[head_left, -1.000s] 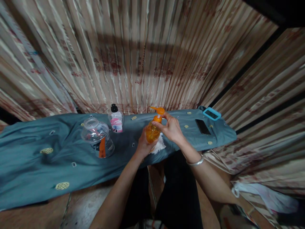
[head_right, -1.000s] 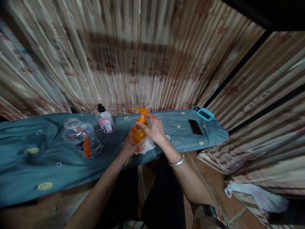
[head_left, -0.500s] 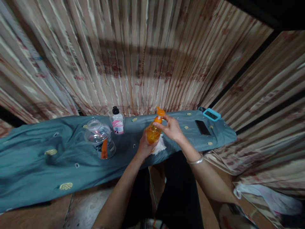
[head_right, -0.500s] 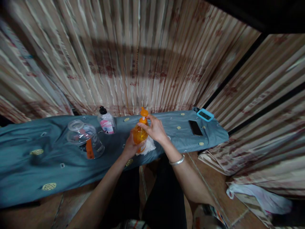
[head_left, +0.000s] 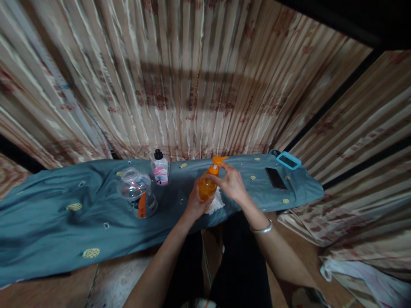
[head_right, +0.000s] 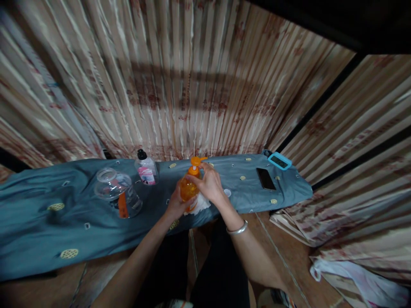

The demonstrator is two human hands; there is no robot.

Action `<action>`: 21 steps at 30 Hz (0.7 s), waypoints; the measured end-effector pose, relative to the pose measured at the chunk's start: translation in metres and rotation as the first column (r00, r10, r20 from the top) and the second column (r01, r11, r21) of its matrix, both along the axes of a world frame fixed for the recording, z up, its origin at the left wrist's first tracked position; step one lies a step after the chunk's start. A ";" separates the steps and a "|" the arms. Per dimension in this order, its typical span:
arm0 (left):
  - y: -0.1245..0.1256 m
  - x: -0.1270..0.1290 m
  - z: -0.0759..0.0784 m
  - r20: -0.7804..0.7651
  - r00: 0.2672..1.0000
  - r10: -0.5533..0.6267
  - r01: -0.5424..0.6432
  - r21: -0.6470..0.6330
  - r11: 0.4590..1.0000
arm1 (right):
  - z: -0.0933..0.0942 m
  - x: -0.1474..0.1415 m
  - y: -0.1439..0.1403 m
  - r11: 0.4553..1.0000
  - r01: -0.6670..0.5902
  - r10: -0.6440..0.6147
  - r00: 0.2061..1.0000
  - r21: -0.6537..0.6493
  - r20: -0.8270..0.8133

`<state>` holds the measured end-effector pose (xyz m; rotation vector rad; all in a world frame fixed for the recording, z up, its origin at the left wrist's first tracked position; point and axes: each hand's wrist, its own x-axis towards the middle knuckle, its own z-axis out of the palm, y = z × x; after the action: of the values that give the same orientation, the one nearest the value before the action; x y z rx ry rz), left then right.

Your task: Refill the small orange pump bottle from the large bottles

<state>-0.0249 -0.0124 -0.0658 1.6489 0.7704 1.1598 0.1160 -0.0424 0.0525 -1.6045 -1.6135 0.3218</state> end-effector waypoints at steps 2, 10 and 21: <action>-0.001 0.000 0.001 -0.001 1.000 -0.004 0.004 -0.006 1.000 | -0.002 -0.003 -0.001 0.999 0.041 -0.041 0.999 0.009 -0.016; -0.002 -0.002 0.004 -0.014 1.000 -0.013 0.013 0.004 1.000 | -0.003 0.008 0.002 0.974 -0.226 0.223 0.970 -0.017 -0.099; -0.001 -0.001 0.001 -0.020 1.000 -0.001 0.001 -0.013 1.000 | 0.004 0.005 0.004 0.974 -0.228 0.228 0.969 0.014 -0.092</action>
<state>-0.0262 -0.0132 -0.0650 1.6522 0.7883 1.1363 0.1214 -0.0388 0.0568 -1.3817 -1.7272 0.5069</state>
